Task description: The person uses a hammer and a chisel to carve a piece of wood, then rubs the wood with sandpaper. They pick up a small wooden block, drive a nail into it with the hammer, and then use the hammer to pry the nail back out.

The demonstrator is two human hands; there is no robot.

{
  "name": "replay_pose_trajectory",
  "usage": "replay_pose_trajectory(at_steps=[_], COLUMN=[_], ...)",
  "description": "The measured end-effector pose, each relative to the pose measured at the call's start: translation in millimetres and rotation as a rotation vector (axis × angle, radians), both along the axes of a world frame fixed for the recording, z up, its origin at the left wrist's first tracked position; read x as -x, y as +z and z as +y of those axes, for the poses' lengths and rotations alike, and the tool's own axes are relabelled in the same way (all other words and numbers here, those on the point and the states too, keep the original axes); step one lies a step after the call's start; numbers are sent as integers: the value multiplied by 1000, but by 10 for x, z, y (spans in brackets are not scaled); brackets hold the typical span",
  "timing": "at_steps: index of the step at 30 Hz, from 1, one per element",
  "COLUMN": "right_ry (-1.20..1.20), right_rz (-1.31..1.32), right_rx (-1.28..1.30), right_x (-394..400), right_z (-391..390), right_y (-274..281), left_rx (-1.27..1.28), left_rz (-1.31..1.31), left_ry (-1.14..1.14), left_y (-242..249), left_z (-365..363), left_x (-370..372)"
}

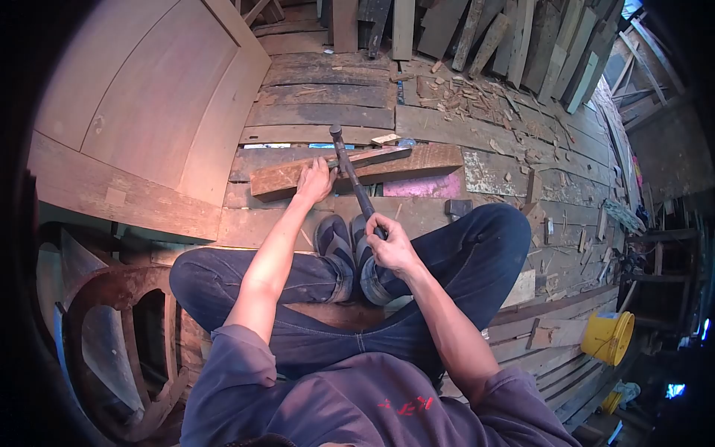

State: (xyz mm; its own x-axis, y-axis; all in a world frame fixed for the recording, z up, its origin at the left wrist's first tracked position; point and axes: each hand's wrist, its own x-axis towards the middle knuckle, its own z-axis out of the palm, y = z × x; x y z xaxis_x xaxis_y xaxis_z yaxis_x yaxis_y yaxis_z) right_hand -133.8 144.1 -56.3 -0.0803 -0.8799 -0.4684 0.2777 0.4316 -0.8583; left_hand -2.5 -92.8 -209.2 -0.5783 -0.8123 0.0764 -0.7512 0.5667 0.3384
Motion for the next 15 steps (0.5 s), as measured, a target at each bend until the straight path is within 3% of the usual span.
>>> replay_pose_trajectory(at_steps=[7, 11, 15], right_ry=[5, -48, -61], right_rz=[149, -99, -218], right_rx=[37, 44, 72], right_x=[0, 56, 281], right_z=[30, -73, -204], right_y=[-193, 64, 382], left_rx=[50, -95, -122], left_rz=[41, 57, 106], left_ry=[3, -15, -47], left_y=[-52, 90, -116], left_z=[-66, -33, -47], left_x=[33, -25, -81])
